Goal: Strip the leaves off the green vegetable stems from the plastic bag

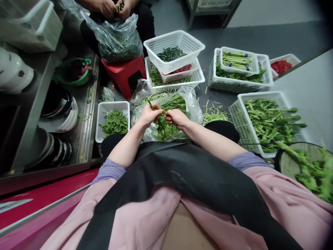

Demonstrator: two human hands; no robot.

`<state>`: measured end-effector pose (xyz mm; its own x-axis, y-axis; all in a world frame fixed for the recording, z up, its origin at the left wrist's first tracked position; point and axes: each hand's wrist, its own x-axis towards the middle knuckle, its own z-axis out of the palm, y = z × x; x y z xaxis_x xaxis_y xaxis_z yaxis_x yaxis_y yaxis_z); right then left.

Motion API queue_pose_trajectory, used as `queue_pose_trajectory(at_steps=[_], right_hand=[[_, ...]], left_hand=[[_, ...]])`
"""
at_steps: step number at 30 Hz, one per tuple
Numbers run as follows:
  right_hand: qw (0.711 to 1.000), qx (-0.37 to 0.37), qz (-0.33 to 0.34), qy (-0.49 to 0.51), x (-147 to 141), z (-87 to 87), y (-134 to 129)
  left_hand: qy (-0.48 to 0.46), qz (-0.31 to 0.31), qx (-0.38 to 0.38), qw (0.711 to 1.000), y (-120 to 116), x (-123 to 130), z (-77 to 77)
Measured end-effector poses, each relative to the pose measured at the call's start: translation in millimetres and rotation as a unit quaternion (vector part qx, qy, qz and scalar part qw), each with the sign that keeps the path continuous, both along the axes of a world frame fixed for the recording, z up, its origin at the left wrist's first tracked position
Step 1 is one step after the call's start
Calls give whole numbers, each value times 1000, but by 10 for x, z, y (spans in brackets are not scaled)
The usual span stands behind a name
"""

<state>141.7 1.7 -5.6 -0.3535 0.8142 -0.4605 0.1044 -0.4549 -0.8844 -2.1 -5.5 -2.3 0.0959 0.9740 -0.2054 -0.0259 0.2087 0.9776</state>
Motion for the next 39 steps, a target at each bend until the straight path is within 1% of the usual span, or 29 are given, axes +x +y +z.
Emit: queue_pose_trajectory(at_steps=[1, 2, 3, 4, 5, 6, 7, 8, 9, 10, 11, 13, 15, 17, 20, 22, 24, 27, 29, 32, 34, 36, 39], right_hand=[[999, 27, -2, -38, 0, -35, -8], [994, 70, 4, -89, 18, -79, -9], [980, 124, 13, -155, 57, -129, -4], [955, 182, 27, -233, 118, -187, 5], [919, 231, 47, -316, 198, -248, 17], [878, 262, 69, -395, 289, -311, 28], [840, 272, 91, -460, 382, -371, 35], [813, 268, 112, -505, 464, -425, 37], [802, 258, 129, -523, 527, -469, 31], [806, 251, 140, -518, 563, -501, 20], [821, 250, 143, -493, 571, -522, 3], [864, 251, 140, -413, 517, -535, -37], [900, 222, 141, -347, 427, -527, -73], [922, 178, 140, -313, 361, -513, -101], [951, 130, 139, -245, 329, -488, -140], [966, 95, 158, -180, 315, -462, -169], [975, 49, 181, -121, 287, -426, -192], [981, 9, 184, -63, 249, -351, -189], [982, 8, 183, -39, 257, -287, -150], [988, -1, 156, -21, 318, -172, -58], [989, -23, 145, -9, 360, -86, -1], [986, -45, 158, 10, 383, -9, 32], [985, -49, 161, 36, 382, 55, 38]], left_hand=[[23, 6, -11, 1000, -17, 28, 8], [38, 12, -24, 999, -31, 45, 19], [46, 16, -39, 998, -41, 47, 32], [46, 22, -51, 997, -45, 32, 43], [41, 33, -58, 997, -40, 0, 49], [34, 50, -62, 996, -27, -44, 45], [25, 71, -64, 995, -6, -96, 26], [20, 88, -72, 993, 23, -147, -9], [22, 96, -91, 991, 56, -191, -62], [28, 93, -117, 988, 90, -223, -129], [37, 84, -148, 985, 122, -242, -202], [54, 64, -203, 976, 172, -248, -331], [47, 61, -220, 973, 196, -244, -378], [5, 49, -221, 974, 197, -267, -315], [-93, 23, -213, 972, 188, -364, -98], [-147, 20, -203, 968, 193, -439, 34], [-186, 31, -189, 964, 208, -495, 107], [-205, 63, -154, 964, 234, -539, 114], [-179, 88, -111, 974, 246, -562, 90], [-121, 114, -55, 985, 252, -600, 70], [-107, 115, -35, 987, 251, -609, 71], [-109, 105, -26, 988, 249, -595, 72], [-120, 94, -24, 988, 248, -544, 55]])
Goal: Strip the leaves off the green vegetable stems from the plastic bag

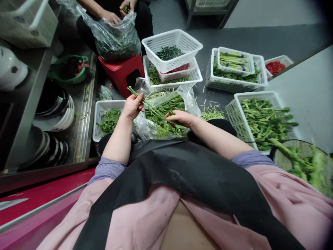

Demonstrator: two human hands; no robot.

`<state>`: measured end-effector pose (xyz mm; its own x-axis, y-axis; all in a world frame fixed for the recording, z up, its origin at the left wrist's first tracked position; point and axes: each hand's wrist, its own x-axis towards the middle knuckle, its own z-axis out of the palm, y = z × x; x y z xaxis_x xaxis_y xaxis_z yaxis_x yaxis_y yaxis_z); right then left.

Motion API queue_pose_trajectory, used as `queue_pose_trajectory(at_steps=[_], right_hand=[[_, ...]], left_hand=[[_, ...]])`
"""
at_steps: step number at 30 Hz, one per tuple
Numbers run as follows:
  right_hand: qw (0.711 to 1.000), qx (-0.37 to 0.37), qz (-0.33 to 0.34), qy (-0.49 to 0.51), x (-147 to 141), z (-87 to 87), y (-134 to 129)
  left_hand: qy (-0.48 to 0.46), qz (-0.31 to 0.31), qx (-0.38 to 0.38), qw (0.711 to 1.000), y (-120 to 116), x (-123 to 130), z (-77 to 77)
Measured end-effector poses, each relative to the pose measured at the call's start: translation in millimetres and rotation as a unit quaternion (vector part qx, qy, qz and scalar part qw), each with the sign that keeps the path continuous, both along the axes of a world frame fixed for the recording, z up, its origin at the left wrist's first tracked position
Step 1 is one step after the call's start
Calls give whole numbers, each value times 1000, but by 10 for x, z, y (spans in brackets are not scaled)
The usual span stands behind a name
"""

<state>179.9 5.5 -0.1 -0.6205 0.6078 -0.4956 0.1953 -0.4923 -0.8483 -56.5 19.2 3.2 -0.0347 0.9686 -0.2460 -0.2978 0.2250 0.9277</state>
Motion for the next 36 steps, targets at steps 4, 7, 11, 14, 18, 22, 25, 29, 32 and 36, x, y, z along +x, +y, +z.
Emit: queue_pose_trajectory(at_steps=[4, 7, 11, 14, 18, 22, 25, 29, 32, 36], right_hand=[[999, 22, -21, -11, -12, -26, 8], [993, 97, -45, -57, 3, -32, 68], [924, 339, -84, -157, 78, 129, 199], [897, 403, -90, -157, 149, 304, 266], [960, 266, -26, -83, 156, 331, 251], [981, 186, -62, -7, 84, 179, 214], [976, 199, -91, 9, 95, 221, 276], [967, 249, -50, -13, 216, 613, 464], [964, 262, -48, -1, 259, 887, 553], [968, 242, -60, 12, 174, 852, 520]], left_hand=[[-13, 9, 8, 1000, 1, 55, -14], [6, 53, 28, 998, -18, 75, 38], [16, 104, 46, 993, -72, 76, 151], [0, 101, 46, 994, -93, 51, 199], [-19, 95, 43, 994, -85, 37, 198], [-43, 84, 24, 995, -71, 62, 176], [-65, 82, 3, 994, -62, 73, 183], [-80, 71, -14, 994, -64, 87, 222], [-106, 4, -15, 994, -118, 178, 216], [-167, -164, -29, 972, -248, 415, 131]])
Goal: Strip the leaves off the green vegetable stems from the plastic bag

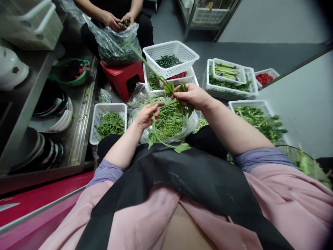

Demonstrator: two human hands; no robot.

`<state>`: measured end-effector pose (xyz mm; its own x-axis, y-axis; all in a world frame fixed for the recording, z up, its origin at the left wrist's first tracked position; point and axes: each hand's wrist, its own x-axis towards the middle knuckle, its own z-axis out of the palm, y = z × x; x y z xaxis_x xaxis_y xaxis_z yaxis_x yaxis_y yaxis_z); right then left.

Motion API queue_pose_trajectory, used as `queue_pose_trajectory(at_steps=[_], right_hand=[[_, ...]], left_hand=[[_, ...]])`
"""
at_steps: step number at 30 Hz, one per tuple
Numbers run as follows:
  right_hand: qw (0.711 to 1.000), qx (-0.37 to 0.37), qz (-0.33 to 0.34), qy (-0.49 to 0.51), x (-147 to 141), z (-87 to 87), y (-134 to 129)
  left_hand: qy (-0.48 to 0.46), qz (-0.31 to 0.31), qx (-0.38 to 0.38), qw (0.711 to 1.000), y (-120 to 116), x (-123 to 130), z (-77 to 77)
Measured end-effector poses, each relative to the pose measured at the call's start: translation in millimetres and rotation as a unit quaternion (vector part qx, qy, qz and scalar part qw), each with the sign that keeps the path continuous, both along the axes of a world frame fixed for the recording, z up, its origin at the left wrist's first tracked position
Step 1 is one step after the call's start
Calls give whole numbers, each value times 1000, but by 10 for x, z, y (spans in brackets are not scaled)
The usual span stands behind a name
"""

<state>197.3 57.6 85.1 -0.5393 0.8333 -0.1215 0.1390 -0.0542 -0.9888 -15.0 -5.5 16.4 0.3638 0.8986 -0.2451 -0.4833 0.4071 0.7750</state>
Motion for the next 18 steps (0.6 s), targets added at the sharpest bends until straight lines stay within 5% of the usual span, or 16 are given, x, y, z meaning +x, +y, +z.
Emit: queue_pose_trajectory(at_steps=[2, 6, 14, 18], right_hand=[[1000, -18, -3, 7, -60, -134, -41], [998, -68, -7, 3, -135, -342, -104], [990, -124, 49, -45, -173, -481, -192], [996, -84, -22, -13, -185, -516, -201]], left_hand=[[-17, -19, 5, 1000, -35, 79, -34], [5, 69, 11, 998, 18, 8, -14], [79, 190, -17, 979, 155, -287, 93], [80, 105, -28, 991, 84, -125, -41]])
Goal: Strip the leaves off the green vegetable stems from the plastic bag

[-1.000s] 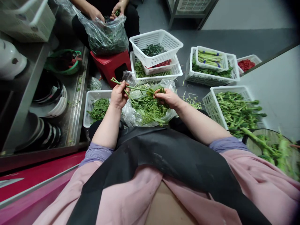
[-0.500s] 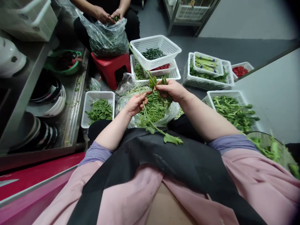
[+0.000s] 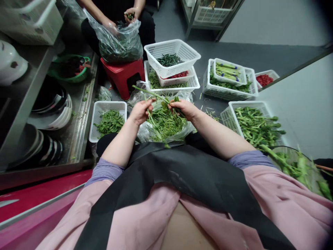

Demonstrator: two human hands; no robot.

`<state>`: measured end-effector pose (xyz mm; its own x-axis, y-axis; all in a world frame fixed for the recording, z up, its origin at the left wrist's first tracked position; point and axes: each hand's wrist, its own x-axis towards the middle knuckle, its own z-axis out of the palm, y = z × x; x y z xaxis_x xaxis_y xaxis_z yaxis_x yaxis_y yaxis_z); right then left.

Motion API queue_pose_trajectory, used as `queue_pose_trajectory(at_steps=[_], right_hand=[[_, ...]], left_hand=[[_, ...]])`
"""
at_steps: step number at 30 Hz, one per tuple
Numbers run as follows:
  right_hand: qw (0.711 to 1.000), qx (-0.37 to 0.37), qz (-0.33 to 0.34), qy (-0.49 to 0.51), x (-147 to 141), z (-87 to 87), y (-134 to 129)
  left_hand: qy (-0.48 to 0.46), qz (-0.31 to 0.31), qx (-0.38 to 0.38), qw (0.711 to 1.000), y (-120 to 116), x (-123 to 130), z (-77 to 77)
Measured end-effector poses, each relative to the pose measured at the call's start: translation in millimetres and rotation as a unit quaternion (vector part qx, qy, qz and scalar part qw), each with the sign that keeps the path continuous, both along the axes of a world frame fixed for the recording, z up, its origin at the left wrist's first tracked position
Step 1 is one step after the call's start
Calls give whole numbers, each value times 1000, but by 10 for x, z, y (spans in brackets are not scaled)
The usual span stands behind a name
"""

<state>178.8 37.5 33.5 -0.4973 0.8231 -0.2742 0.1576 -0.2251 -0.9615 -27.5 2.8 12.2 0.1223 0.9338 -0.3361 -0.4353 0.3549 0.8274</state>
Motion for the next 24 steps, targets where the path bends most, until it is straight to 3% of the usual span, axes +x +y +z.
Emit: queue_pose_trajectory(at_steps=[4, 8, 13, 18, 20, 22, 24], right_hand=[[996, 62, -56, -14, -10, -14, 30], [992, 102, -69, -34, -58, -93, 43], [985, 132, -87, -72, 15, -108, 155], [976, 173, -128, -45, 313, 112, 305], [981, 150, -124, -17, 374, 144, 269], [991, 96, -96, 19, 372, 97, 185], [997, 36, -54, 46, 328, -5, 80]], left_hand=[[52, -108, -5, 993, -144, 299, -110], [115, -106, 40, 987, -216, 465, -71], [212, -88, 51, 972, -168, 417, -108], [324, -163, -29, 931, -65, 270, -317], [288, -120, -35, 949, -11, 199, -317], [194, -34, -24, 980, 41, 118, -249], [83, 13, -11, 996, 77, 34, -148]])
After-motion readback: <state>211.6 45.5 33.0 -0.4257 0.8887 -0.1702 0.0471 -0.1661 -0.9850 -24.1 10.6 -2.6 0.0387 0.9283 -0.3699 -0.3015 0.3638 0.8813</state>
